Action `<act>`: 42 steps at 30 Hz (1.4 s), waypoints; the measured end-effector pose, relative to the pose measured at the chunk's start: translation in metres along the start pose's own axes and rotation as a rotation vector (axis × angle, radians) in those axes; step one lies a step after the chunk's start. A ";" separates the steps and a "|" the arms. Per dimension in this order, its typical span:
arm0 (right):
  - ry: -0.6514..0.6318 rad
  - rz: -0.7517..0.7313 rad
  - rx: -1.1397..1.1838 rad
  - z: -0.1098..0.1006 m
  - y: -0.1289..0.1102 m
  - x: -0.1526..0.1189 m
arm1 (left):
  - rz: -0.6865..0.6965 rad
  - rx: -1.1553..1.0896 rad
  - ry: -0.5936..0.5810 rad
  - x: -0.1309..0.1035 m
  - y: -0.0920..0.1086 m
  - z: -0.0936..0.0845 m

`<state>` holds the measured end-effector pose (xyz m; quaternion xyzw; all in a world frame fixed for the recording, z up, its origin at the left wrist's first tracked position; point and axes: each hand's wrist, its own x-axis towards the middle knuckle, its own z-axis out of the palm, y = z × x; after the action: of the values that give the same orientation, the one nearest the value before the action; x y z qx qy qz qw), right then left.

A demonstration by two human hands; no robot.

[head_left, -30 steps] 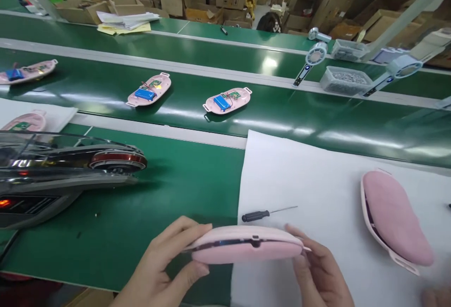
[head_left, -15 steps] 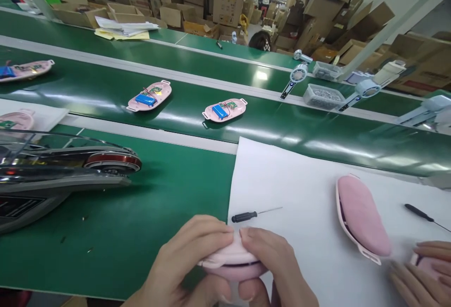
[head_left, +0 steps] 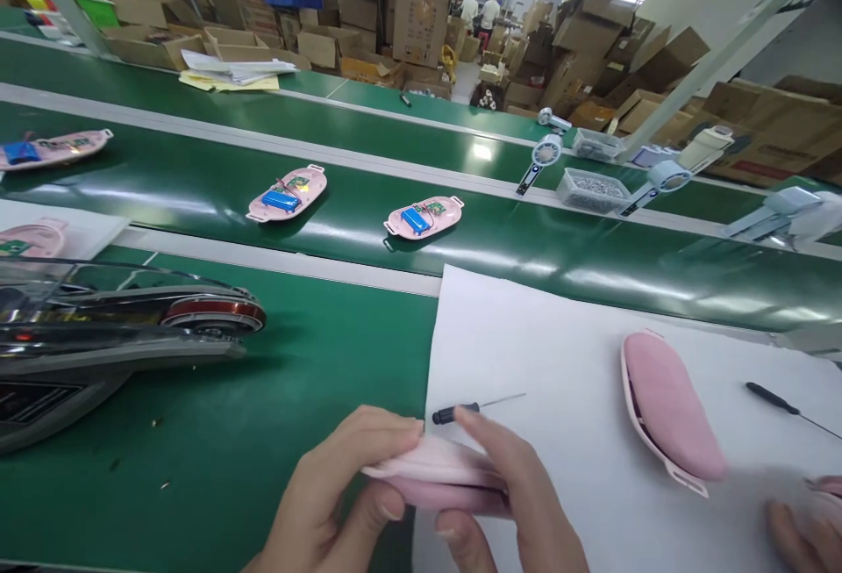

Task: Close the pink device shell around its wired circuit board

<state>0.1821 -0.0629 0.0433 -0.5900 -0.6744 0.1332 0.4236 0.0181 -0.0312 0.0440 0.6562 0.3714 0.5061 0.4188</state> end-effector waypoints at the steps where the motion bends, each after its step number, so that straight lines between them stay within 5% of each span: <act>1: -0.036 0.029 -0.045 -0.002 0.005 -0.002 | -0.028 0.035 0.000 -0.001 -0.003 -0.006; 6: -0.179 0.063 -0.095 -0.004 0.028 -0.015 | -0.196 0.287 -0.014 -0.011 -0.007 -0.031; 13: -0.243 -0.133 -0.061 -0.005 0.028 -0.010 | 0.053 0.732 -0.142 -0.013 -0.009 -0.031; 19: -0.178 -0.193 -0.143 -0.003 0.020 -0.010 | -0.107 0.709 -0.218 -0.009 -0.013 -0.043; 26: -0.110 -0.388 -0.438 0.025 -0.012 0.002 | -0.173 0.469 -0.390 -0.012 -0.016 -0.051; 31: -0.087 -0.304 -0.404 0.042 -0.021 0.011 | -0.211 0.314 -0.291 -0.013 -0.025 -0.043; 42: 0.004 -0.257 -0.309 0.046 -0.026 0.013 | 0.169 0.401 -0.018 -0.013 -0.029 -0.021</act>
<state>0.1318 -0.0430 0.0389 -0.5573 -0.7557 -0.0282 0.3429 -0.0070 -0.0289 0.0154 0.7596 0.4047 0.4495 0.2393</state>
